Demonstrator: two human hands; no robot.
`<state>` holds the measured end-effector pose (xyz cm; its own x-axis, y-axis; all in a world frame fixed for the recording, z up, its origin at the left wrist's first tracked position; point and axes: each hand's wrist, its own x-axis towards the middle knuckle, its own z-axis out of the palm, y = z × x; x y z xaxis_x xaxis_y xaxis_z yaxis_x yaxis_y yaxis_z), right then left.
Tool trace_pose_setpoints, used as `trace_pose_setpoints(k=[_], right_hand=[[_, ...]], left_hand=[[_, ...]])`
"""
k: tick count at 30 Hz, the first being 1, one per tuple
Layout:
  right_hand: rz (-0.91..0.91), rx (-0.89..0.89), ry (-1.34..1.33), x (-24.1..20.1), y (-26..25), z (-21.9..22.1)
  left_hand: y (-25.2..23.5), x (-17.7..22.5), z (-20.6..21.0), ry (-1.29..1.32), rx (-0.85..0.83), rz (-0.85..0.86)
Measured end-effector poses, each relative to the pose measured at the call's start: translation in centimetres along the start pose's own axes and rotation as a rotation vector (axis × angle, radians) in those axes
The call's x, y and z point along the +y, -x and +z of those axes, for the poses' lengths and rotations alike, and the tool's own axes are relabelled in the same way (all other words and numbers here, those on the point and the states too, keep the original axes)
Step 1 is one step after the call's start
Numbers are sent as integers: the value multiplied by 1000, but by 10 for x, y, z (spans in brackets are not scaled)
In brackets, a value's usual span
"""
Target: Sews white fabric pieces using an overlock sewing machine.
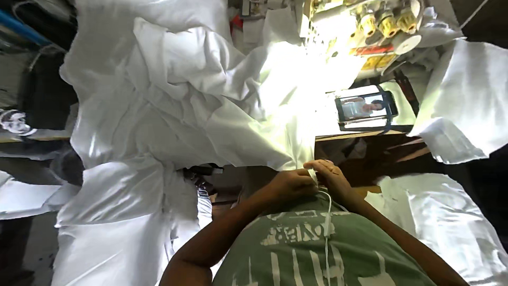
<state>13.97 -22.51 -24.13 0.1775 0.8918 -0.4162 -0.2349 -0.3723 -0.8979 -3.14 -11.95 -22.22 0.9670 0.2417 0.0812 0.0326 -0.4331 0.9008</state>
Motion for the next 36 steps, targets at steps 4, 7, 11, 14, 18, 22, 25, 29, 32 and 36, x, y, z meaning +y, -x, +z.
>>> trace_pose_setpoints(k=[4,7,11,14,18,22,25,29,32,36], right_hand=[[32,103,-110,12,5,4],[109,163,-218,14,11,5],[248,134,-307,5,20,4],[293,66,-296,1,28,2],[297,32,-259,-5,40,2],[265,0,-230,-6,51,0],[241,-22,-250,-6,60,-3],[290,-39,-338,-8,70,-6],[278,-31,-373,-4,77,-7],[70,50,-280,6,85,-1]], left_hand=[[-2,-14,25,-38,182,9],[2,-18,35,-8,265,-10],[8,-15,42,-60,368,31],[11,-8,44,-149,385,118],[13,2,47,-316,352,242],[11,11,49,-482,272,329],[8,18,50,-581,197,377],[5,34,47,-786,106,464],[5,39,47,-832,58,509],[13,29,42,-578,212,442]])
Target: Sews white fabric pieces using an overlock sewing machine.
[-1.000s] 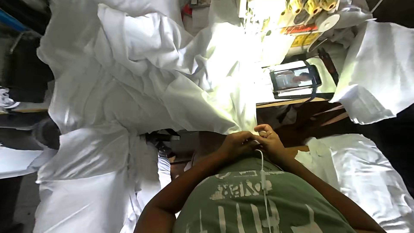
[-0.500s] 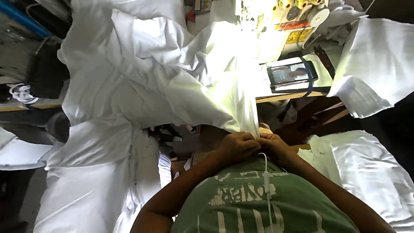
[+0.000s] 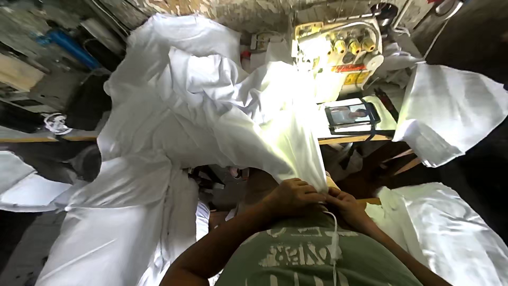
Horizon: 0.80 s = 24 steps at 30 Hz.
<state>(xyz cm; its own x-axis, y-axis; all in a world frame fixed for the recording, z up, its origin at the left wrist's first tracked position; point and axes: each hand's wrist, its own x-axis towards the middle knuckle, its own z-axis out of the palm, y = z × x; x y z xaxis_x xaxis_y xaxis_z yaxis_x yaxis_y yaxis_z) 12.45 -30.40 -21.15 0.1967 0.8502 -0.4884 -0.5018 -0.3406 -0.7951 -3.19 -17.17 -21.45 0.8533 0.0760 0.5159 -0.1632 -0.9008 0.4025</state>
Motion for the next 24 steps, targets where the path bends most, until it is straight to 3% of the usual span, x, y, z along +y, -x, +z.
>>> trace_pose_setpoints(k=[2,5,9,11,16,20,24], right_hand=[[-152,75,203,1,5,3],[-363,138,416,5,9,3],[-507,204,360,7,1,-1],[-557,204,341,3,-2,-4],[-509,7,363,-22,6,-11],[-324,-76,321,-34,-4,-17],[-285,-99,368,-35,-18,-20]], left_hand=[[16,-11,-16,-6,137,-246],[48,-50,-61,-230,350,-708],[89,-117,-130,-420,604,-1332],[98,-141,-149,-412,555,-1544],[88,-185,-159,-455,401,-1770],[66,-190,-151,-423,393,-1660],[79,-188,-158,-433,673,-1651]])
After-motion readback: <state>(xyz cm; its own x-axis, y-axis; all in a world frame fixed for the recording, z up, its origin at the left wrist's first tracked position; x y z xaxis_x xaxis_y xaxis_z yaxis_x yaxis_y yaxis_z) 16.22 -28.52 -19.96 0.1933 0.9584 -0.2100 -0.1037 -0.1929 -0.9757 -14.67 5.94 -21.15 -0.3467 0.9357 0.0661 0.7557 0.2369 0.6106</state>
